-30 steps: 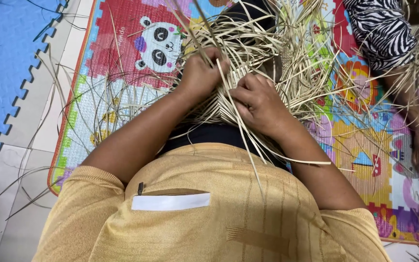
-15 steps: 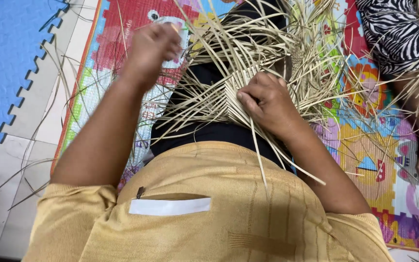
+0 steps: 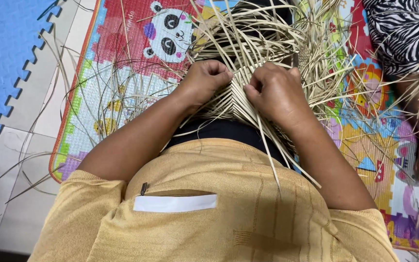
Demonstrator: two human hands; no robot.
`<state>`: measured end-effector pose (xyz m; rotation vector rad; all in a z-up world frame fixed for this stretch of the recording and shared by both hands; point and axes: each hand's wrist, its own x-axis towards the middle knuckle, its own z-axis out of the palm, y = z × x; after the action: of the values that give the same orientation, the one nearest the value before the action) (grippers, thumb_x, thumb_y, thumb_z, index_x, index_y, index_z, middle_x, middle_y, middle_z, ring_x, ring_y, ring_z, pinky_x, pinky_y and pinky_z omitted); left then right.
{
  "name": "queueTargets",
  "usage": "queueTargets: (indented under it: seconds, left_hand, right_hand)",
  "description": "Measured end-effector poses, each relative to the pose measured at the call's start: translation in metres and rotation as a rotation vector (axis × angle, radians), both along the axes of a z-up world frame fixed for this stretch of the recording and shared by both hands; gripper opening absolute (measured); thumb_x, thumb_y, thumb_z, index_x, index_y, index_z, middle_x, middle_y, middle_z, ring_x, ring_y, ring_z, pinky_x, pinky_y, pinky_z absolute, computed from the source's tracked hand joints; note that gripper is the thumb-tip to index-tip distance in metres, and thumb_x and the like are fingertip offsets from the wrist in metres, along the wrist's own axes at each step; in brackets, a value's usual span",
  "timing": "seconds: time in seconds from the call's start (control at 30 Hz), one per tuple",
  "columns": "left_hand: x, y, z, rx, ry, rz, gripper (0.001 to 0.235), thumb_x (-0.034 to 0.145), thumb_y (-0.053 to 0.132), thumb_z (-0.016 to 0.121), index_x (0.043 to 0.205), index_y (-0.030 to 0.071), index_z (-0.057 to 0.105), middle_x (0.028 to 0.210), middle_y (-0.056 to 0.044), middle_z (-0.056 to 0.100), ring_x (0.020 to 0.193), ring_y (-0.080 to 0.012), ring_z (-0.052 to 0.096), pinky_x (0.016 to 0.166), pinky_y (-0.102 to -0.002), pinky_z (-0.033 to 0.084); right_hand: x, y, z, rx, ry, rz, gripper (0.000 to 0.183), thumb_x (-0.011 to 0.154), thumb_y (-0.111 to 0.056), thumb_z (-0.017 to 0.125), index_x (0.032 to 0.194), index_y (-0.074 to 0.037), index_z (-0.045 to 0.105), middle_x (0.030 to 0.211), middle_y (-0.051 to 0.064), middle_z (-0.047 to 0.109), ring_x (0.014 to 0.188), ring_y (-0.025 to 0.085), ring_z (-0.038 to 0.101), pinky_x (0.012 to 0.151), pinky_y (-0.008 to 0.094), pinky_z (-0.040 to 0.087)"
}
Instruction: A person is weaving dried natural fibers into a mat or basket while sitting on a foam mat on the floor.
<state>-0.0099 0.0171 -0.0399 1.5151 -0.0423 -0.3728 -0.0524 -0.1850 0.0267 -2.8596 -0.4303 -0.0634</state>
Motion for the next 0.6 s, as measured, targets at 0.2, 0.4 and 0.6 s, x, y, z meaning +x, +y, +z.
queueTargets:
  seconds: [0.2, 0.4, 0.6]
  left_hand:
    - [0.000, 0.002, 0.003, -0.127, 0.134, -0.030, 0.015, 0.087, 0.016, 0.072, 0.095, 0.004, 0.074, 0.074, -0.002, 0.064, 0.067, -0.0099, 0.060, 0.059, -0.022, 0.051]
    - [-0.002, 0.002, 0.002, -0.156, 0.126, -0.036, 0.012, 0.088, 0.014, 0.071, 0.093, 0.004, 0.073, 0.072, -0.003, 0.064, 0.065, -0.0095, 0.061, 0.058, -0.022, 0.053]
    - [-0.008, 0.004, 0.006, -0.155, 0.103, -0.049, 0.013, 0.089, 0.015, 0.071, 0.094, 0.004, 0.073, 0.072, -0.002, 0.064, 0.066, -0.0090, 0.060, 0.058, -0.023, 0.052]
  right_hand:
    - [0.003, 0.002, 0.012, 0.071, 0.127, -0.035, 0.018, 0.085, -0.020, 0.079, 0.093, -0.016, 0.063, 0.086, 0.004, 0.068, 0.091, 0.030, 0.068, 0.083, 0.042, 0.037]
    - [0.001, 0.004, 0.013, 0.105, 0.099, -0.045, 0.020, 0.088, -0.017, 0.080, 0.096, -0.013, 0.062, 0.086, 0.007, 0.070, 0.086, 0.031, 0.070, 0.082, 0.040, 0.039]
    - [-0.002, -0.002, -0.004, 0.131, 0.042, -0.026, 0.025, 0.088, -0.020, 0.082, 0.098, -0.012, 0.062, 0.085, 0.009, 0.071, 0.081, 0.033, 0.070, 0.080, 0.040, 0.039]
